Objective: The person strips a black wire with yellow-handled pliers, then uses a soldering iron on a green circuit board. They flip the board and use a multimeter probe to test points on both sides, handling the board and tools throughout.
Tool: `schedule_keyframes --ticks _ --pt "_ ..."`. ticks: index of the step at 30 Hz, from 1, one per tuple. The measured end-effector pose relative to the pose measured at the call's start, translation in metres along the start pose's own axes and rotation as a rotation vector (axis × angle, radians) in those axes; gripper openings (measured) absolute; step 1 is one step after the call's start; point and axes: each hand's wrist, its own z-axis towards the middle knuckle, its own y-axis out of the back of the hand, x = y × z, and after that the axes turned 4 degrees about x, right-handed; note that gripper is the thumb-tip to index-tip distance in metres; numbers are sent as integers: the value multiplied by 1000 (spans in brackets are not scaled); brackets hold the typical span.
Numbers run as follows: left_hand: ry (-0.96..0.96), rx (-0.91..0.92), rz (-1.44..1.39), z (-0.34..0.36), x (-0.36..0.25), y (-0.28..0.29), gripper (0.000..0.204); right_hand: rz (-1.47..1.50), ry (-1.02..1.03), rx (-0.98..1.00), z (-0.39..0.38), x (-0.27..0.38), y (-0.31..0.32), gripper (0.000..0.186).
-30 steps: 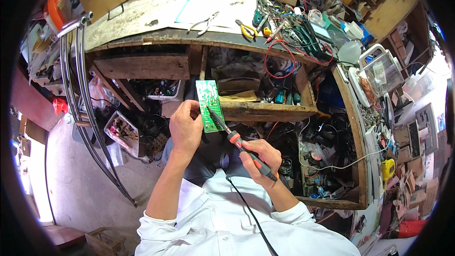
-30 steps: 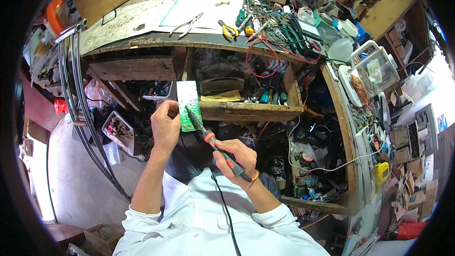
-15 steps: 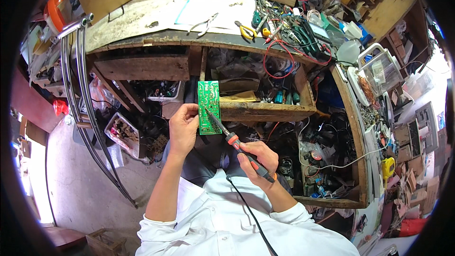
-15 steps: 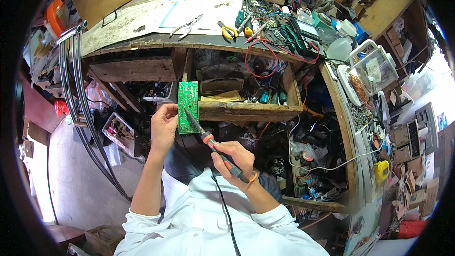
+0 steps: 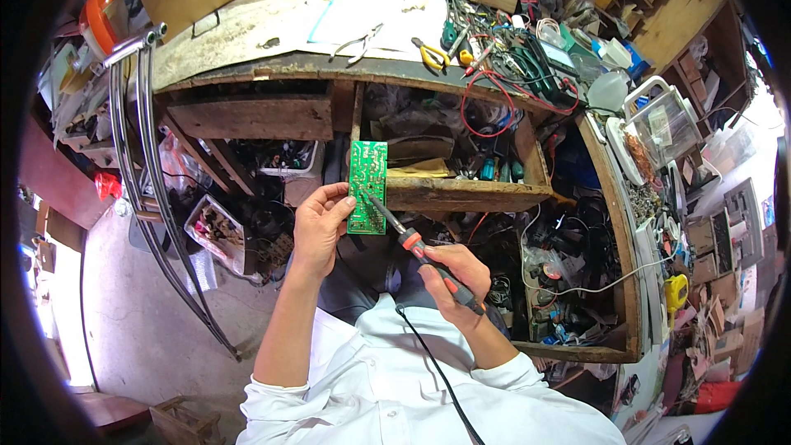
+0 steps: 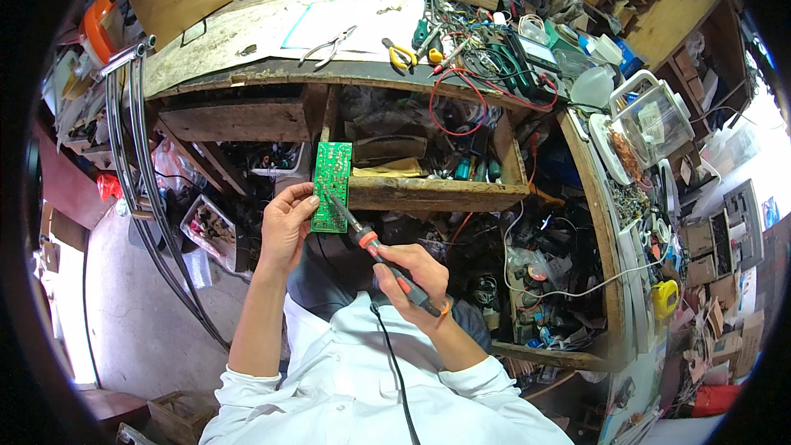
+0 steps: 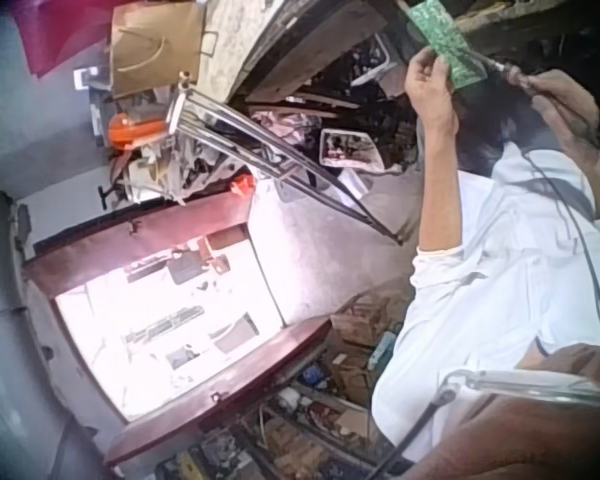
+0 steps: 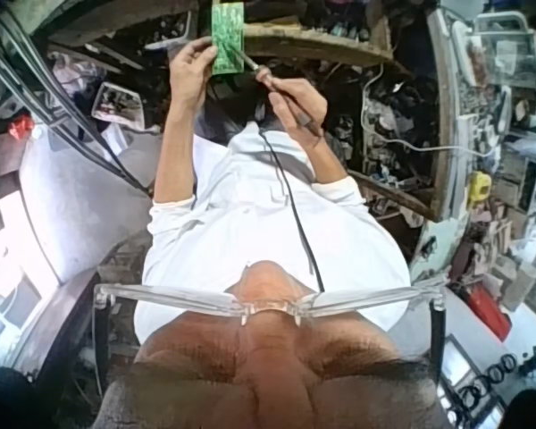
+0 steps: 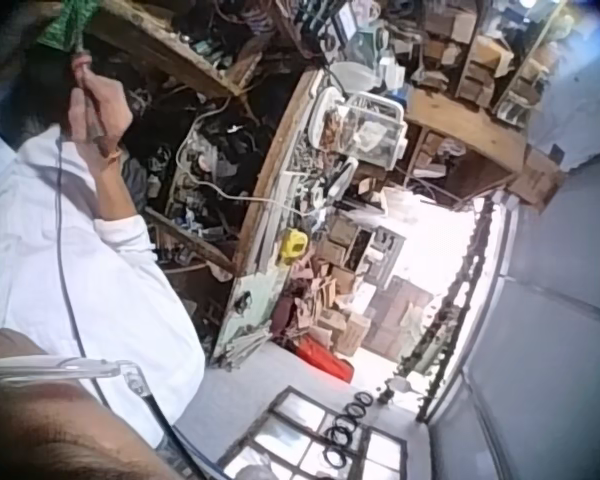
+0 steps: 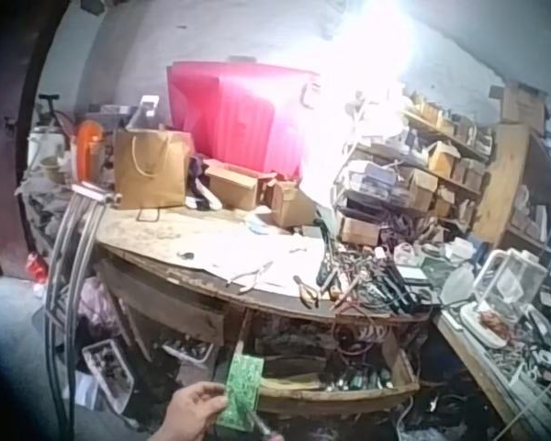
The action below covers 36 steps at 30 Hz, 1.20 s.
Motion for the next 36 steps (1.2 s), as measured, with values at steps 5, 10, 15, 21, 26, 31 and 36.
schedule_keyframes --ticks 5,10,15,21,26,31,36 --pt "-26 -37 -86 -3 0 -12 26 122 -148 -128 -7 -3 2 24" --pt "-68 -84 -119 -3 10 -19 23 174 -138 -126 -9 -6 1 24" --pt "-58 -96 -163 -5 12 -25 22 190 -143 -128 -8 -6 0 25" --pt "-26 -110 -204 -5 13 -25 20 165 -157 -83 -14 -6 4 24" --pt "-19 -115 -215 -7 11 -29 19 118 -142 -75 -17 -6 5 24" --pt "-18 -123 -195 -8 15 -29 21 64 -135 -94 -18 -2 6 26" --pt "-21 -132 -195 -9 15 -32 22 37 -100 -4 -21 -6 10 25"
